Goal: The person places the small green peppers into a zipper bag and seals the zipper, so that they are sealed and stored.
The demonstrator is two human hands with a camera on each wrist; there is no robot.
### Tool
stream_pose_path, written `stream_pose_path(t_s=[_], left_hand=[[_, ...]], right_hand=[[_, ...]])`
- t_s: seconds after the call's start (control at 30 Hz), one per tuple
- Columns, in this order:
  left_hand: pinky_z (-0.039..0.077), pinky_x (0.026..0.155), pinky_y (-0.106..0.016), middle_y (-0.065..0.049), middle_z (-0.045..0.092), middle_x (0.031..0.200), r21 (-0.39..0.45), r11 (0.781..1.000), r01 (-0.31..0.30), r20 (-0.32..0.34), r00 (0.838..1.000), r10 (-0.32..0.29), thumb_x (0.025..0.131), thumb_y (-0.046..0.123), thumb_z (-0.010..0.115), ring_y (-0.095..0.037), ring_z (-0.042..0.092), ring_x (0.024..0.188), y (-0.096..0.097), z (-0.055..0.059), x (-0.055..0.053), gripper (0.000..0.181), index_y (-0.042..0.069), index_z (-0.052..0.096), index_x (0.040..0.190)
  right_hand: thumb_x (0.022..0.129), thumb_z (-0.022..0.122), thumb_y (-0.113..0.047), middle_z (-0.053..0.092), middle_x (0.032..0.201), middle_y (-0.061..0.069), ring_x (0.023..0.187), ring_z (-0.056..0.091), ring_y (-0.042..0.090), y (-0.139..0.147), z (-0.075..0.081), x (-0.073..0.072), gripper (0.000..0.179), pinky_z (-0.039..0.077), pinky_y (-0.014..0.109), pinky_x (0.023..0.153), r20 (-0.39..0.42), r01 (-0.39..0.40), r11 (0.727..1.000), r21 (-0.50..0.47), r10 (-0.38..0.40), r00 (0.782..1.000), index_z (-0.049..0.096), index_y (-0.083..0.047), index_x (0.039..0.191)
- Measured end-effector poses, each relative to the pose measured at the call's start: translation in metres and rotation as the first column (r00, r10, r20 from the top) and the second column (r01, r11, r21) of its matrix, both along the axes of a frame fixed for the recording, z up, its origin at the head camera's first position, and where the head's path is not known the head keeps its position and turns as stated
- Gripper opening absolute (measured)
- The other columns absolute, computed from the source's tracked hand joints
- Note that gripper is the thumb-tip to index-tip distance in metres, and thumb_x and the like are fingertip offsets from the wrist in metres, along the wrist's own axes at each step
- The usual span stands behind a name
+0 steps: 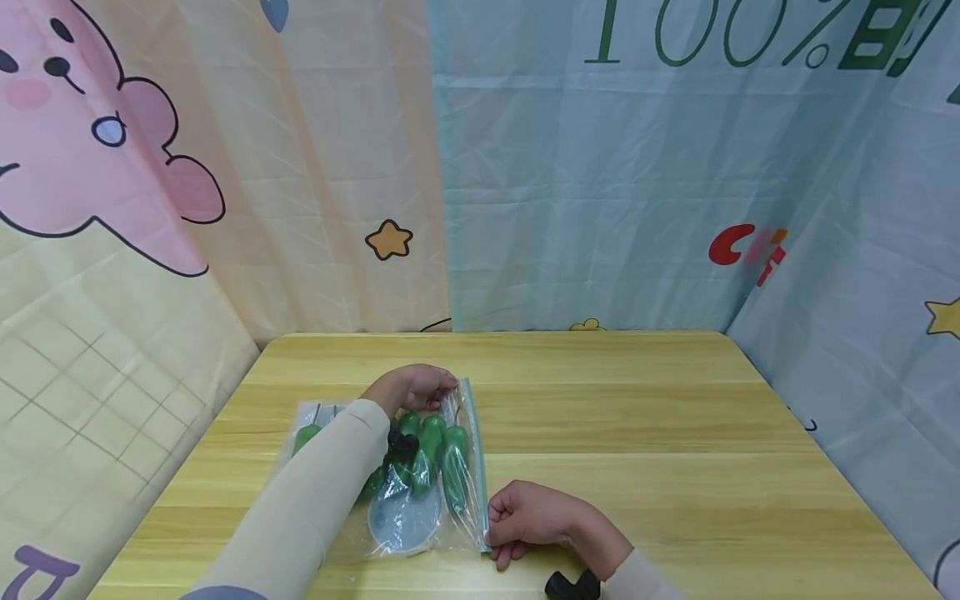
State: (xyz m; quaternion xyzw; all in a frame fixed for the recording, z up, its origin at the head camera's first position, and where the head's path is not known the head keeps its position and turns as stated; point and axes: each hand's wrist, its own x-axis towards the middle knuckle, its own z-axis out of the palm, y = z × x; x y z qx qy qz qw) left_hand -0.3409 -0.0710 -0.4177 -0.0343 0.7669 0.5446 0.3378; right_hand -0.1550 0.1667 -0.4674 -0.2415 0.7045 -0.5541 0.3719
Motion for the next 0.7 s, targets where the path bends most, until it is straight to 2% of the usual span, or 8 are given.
stream_pose_path(t_s=[0.17, 0.33, 0.47, 0.53, 0.6, 0.63, 0.7], left_hand=[[0.046, 0.064, -0.02, -0.004, 0.053, 0.082, 0.01, 1.0, 0.014, -0.005, 1.0, -0.014, 0.101, 0.018, 0.056, -0.015, 0.051, 0.074, 0.002, -0.001, -0.001, 0.017, 0.007, 0.064, 0.09], [0.045, 0.062, -0.019, -0.003, 0.054, 0.079, -0.001, 0.999, 0.033, -0.027, 0.999, -0.033, 0.1, 0.019, 0.058, -0.014, 0.05, 0.07, 0.007, -0.002, -0.002, 0.019, 0.007, 0.063, 0.086], [0.044, 0.06, -0.019, -0.002, 0.053, 0.075, -0.015, 0.999, 0.05, -0.015, 0.999, -0.051, 0.101, 0.022, 0.056, -0.012, 0.048, 0.066, 0.009, -0.001, -0.001, 0.023, 0.006, 0.061, 0.084], [0.044, 0.06, -0.02, -0.001, 0.051, 0.073, -0.013, 0.999, 0.046, -0.008, 0.999, -0.046, 0.102, 0.023, 0.054, -0.012, 0.046, 0.064, 0.01, 0.0, 0.0, 0.022, 0.006, 0.059, 0.088], [0.042, 0.058, -0.021, -0.001, 0.048, 0.071, -0.049, 0.996, 0.078, -0.049, 0.996, -0.08, 0.103, 0.024, 0.051, -0.013, 0.045, 0.061, 0.01, 0.003, 0.001, 0.024, 0.005, 0.056, 0.089], [0.042, 0.058, -0.022, -0.002, 0.048, 0.072, -0.065, 0.994, 0.088, -0.082, 0.992, -0.093, 0.103, 0.024, 0.051, -0.013, 0.045, 0.061, 0.009, 0.005, 0.001, 0.023, 0.003, 0.057, 0.095], [0.047, 0.064, -0.025, -0.007, 0.055, 0.086, -0.074, 0.993, 0.089, -0.152, 0.983, -0.099, 0.103, 0.023, 0.051, -0.017, 0.051, 0.071, 0.007, 0.01, 0.002, 0.025, 0.0, 0.059, 0.107]], right_hand=[[0.093, 0.064, -0.009, 0.07, 0.075, 0.008, 0.065, 0.068, 0.012, 0.002, 0.002, 0.0, 0.018, 0.051, 0.02, 0.055, 0.004, 0.002, 1.0, 0.002, -0.002, 1.0, 0.06, 0.005, 0.082], [0.095, 0.063, -0.012, 0.071, 0.079, 0.01, 0.067, 0.069, 0.014, 0.006, 0.004, 0.0, 0.017, 0.053, 0.022, 0.057, 0.017, 0.021, 1.0, 0.016, -0.021, 1.0, 0.064, 0.002, 0.086], [0.097, 0.06, -0.015, 0.071, 0.084, 0.011, 0.071, 0.069, 0.017, 0.015, 0.006, 0.0, 0.017, 0.054, 0.025, 0.06, -0.01, 0.049, 0.998, 0.03, -0.049, 0.999, 0.066, 0.0, 0.092], [0.098, 0.059, -0.016, 0.069, 0.086, 0.011, 0.073, 0.068, 0.02, 0.023, 0.009, 0.0, 0.019, 0.055, 0.027, 0.062, -0.034, 0.082, 0.996, 0.036, -0.081, 0.996, 0.065, 0.001, 0.095], [0.099, 0.059, -0.018, 0.068, 0.087, 0.012, 0.075, 0.067, 0.023, 0.032, 0.011, -0.001, 0.019, 0.055, 0.029, 0.063, -0.072, 0.128, 0.991, 0.048, -0.125, 0.99, 0.064, 0.001, 0.097], [0.099, 0.059, -0.019, 0.068, 0.087, 0.012, 0.076, 0.066, 0.023, 0.037, 0.013, -0.002, 0.02, 0.054, 0.03, 0.063, -0.099, 0.152, 0.987, 0.056, -0.146, 0.984, 0.064, 0.001, 0.098], [0.099, 0.059, -0.02, 0.067, 0.088, 0.012, 0.077, 0.063, 0.024, 0.047, 0.017, -0.003, 0.02, 0.054, 0.032, 0.064, -0.166, 0.208, 0.975, 0.077, -0.193, 0.967, 0.063, 0.0, 0.101]])
